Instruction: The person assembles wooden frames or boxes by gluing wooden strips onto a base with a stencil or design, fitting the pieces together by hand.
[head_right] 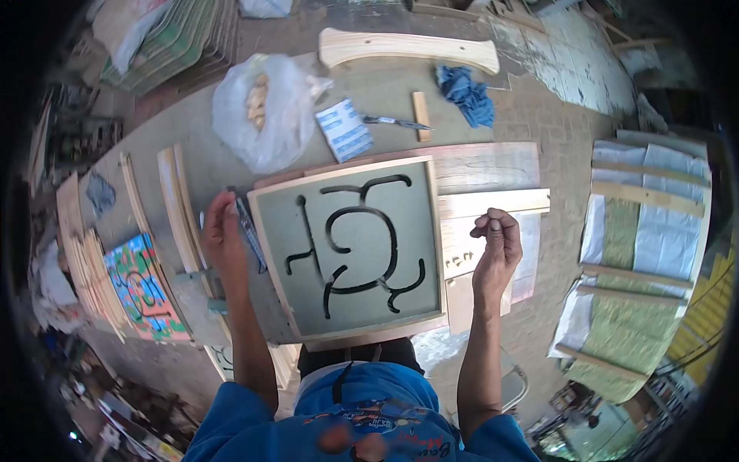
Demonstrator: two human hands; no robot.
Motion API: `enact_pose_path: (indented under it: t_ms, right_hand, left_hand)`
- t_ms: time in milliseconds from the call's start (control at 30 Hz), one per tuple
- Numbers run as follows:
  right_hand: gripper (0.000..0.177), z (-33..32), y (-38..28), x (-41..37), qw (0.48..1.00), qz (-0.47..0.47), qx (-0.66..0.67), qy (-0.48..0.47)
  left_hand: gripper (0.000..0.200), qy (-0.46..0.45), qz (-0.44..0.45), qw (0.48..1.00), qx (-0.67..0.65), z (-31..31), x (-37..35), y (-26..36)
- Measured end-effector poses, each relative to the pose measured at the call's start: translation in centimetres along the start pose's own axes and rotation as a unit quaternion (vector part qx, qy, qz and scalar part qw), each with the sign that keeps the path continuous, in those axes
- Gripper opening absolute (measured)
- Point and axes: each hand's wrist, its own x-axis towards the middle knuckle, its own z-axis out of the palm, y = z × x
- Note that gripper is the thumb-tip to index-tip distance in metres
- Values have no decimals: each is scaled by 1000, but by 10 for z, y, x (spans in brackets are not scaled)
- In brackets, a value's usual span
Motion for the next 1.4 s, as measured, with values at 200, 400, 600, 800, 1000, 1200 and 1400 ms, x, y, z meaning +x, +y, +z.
enact_pose_path:
  t_ms: [200,400,600,800,1000,1200,1400]
  right_hand:
    - [25,-20,15,-7,995,70,-17,74]
    - [44,-64,29,-54,974,66,145,162]
    - [34,-96,32,-123,975,97,145,139]
    - [19,-110,56,-182,956,174,169,166]
    - [16,-114,67,-185,944,221,181,164]
    - [11,-109,72,-183,938,240,211,136]
    - [13,-103,73,-179,945,252,171,123]
  left_hand:
    - [17,-106,34,990,84,33,22,56]
    - [16,-291,132,940,122,125,12,106]
    - [24,-359,114,920,110,210,-17,101]
    - [36,-368,104,917,117,233,-36,91]
    - [38,-329,104,930,129,240,-41,85]
    - [39,-310,99,930,170,245,-45,88]
    - [39,-327,96,928,152,246,-41,83]
